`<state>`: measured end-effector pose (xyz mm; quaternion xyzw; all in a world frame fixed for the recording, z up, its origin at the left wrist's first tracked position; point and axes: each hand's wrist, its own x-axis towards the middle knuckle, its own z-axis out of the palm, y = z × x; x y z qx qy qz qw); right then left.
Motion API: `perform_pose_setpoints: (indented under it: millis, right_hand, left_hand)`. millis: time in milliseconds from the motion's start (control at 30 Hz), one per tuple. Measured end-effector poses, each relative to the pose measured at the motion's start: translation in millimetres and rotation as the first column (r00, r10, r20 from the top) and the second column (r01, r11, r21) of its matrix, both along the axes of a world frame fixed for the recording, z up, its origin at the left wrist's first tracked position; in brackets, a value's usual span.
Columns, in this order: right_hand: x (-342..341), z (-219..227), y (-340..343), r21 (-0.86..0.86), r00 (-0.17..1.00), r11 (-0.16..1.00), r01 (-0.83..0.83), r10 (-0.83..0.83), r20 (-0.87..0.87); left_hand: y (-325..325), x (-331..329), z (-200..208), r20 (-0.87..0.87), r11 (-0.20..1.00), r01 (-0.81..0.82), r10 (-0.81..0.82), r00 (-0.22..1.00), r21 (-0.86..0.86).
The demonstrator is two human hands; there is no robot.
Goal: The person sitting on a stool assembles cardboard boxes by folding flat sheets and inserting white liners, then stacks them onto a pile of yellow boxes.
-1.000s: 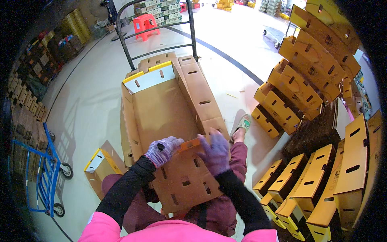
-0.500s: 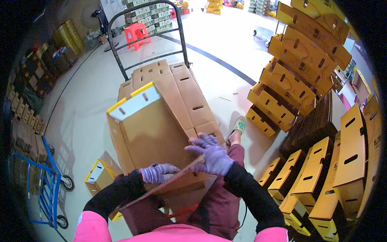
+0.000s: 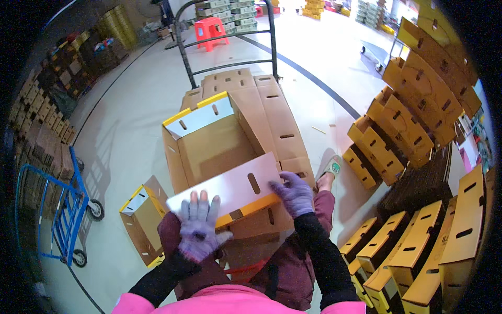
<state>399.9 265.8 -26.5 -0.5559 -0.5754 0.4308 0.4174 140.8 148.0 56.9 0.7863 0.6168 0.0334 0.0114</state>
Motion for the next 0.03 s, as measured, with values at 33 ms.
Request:
perform_pose_setpoints:
  millis: [33]
  right_hand:
    - [6.9,-11.0,-3.9,-0.048,0.955,0.998,0.048,-0.06,-0.291]
  left_hand:
    - [-4.6,-1.8,-1.0,0.007,0.999,0.0,0.0,1.0,0.042]
